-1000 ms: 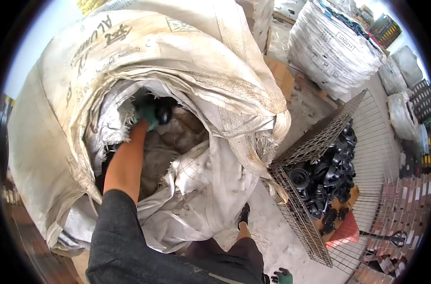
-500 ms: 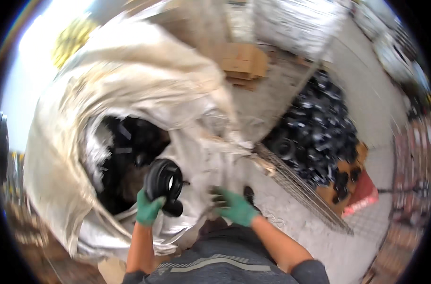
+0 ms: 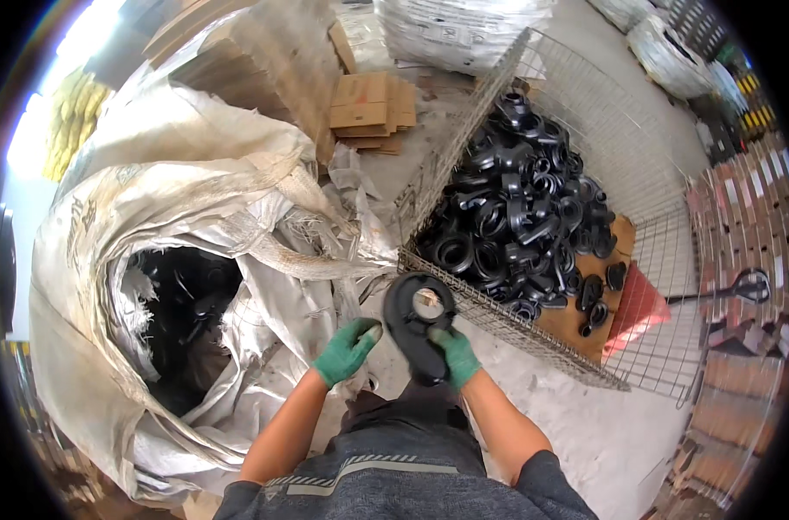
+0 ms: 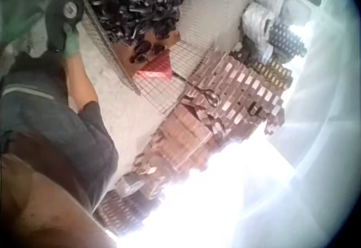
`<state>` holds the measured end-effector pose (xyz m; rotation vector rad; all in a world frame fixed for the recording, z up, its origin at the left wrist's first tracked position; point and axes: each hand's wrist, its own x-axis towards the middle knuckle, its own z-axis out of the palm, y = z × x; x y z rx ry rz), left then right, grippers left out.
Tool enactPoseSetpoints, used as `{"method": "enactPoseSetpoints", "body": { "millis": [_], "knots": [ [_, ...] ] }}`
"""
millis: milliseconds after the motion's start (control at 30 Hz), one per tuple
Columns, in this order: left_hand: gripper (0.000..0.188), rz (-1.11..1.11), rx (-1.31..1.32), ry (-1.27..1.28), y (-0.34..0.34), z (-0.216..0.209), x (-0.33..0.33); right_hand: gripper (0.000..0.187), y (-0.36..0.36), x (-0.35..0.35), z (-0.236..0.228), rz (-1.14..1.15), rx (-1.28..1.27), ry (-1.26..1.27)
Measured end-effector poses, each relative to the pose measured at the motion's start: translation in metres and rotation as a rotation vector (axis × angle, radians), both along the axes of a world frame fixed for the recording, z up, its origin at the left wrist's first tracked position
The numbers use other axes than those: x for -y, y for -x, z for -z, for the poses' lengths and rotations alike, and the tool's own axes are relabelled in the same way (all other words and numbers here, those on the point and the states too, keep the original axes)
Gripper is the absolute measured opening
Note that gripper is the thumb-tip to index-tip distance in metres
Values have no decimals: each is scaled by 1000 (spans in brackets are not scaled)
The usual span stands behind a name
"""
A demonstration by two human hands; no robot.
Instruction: The person takes curved metal parts from a large bulk bag and places them into a wire mesh crate by hand.
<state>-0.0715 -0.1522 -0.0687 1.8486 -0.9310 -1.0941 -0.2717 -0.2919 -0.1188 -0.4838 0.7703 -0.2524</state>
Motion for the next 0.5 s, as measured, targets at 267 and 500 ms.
{"method": "enactPoseSetpoints", "body": {
  "millis": [267,500],
  "knots": [
    [33,-589,-21,-29,-33,-21,-155,49,-33,257,34,137,-250,-5],
    [27,-863,369,-28,-154,-6,-223,37,-54,384,73,21,-466,382]
  ]
}}
